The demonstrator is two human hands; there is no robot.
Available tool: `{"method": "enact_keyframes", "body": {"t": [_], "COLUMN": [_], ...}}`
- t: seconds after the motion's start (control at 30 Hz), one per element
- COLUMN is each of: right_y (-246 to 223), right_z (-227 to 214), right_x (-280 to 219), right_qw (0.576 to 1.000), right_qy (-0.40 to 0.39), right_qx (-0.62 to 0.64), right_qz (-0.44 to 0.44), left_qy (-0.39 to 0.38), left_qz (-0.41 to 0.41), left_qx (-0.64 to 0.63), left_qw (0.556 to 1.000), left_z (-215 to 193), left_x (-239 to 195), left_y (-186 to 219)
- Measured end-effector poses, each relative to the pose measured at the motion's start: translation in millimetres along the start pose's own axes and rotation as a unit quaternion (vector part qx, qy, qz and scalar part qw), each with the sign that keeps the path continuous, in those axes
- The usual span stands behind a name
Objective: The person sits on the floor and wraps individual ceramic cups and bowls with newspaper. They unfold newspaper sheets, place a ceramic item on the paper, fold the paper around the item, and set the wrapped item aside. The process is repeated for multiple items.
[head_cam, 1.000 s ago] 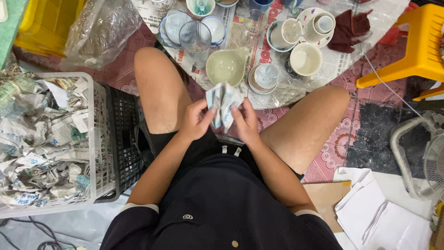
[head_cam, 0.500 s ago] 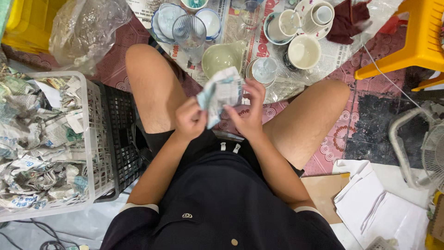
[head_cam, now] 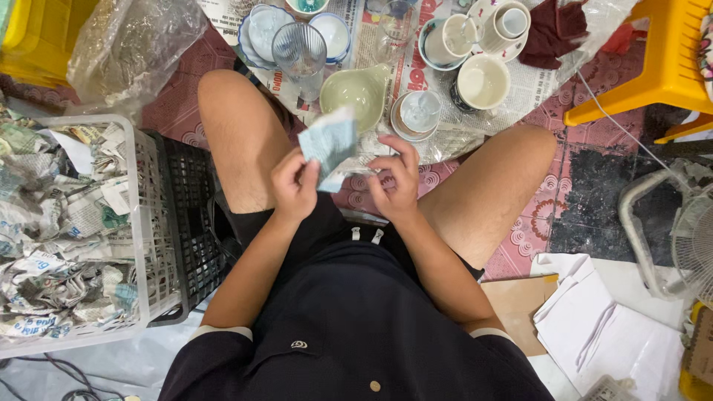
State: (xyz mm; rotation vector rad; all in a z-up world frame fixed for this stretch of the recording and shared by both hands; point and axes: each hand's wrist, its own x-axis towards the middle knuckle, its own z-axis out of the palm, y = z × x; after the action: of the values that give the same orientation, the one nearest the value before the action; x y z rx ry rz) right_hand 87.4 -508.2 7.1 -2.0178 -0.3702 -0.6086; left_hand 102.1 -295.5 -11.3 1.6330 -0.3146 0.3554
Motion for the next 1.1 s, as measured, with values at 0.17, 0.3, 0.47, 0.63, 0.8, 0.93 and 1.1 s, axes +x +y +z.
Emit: {"method": "enact_keyframes", "body": {"t": [0.17,0.3,0.47,0.63,0.8,0.93,1.1], "right_y": [-2.9,-5.0,-15.9,-17.9,-5.4,6.5,29.1], "right_z": [1.3,2.2,10.9,21.0,18.9,30.3,39.0], "right_x": [0.0,0.6,-2.7,-1.8,-1.5,-11.6,-34.9], "right_qw": [0.997,0.991,0.951,0.948,0.989,0.951,0.878], "right_qy": [-0.032,-0.092,-0.233,-0.209,-0.065,0.019,-0.061], "right_qx": [0.064,0.076,0.042,0.108,0.132,0.289,0.416], "right_qz": [0.009,-0.062,-0.201,-0.212,-0.007,0.11,0.227], "left_qy": [0.079,0.122,0.151,0.117,0.073,0.048,0.04], "left_qz": [-0.08,-0.112,-0.156,-0.219,-0.242,-0.265,-0.255], "left_qx": [-0.093,-0.171,-0.3,-0.344,-0.341,-0.344,-0.358], "left_qw": [0.989,0.971,0.929,0.906,0.906,0.9,0.897], "left_z": [-5.7,-11.3,-18.1,-28.0,-24.5,-24.9,-28.8], "left_x": [-8.0,-6.2,1.7,7.8,7.5,3.8,0.2], "left_y": [-22.7,-35.6,-35.8,-26.6,-28.3,-36.4,-50.8]}}
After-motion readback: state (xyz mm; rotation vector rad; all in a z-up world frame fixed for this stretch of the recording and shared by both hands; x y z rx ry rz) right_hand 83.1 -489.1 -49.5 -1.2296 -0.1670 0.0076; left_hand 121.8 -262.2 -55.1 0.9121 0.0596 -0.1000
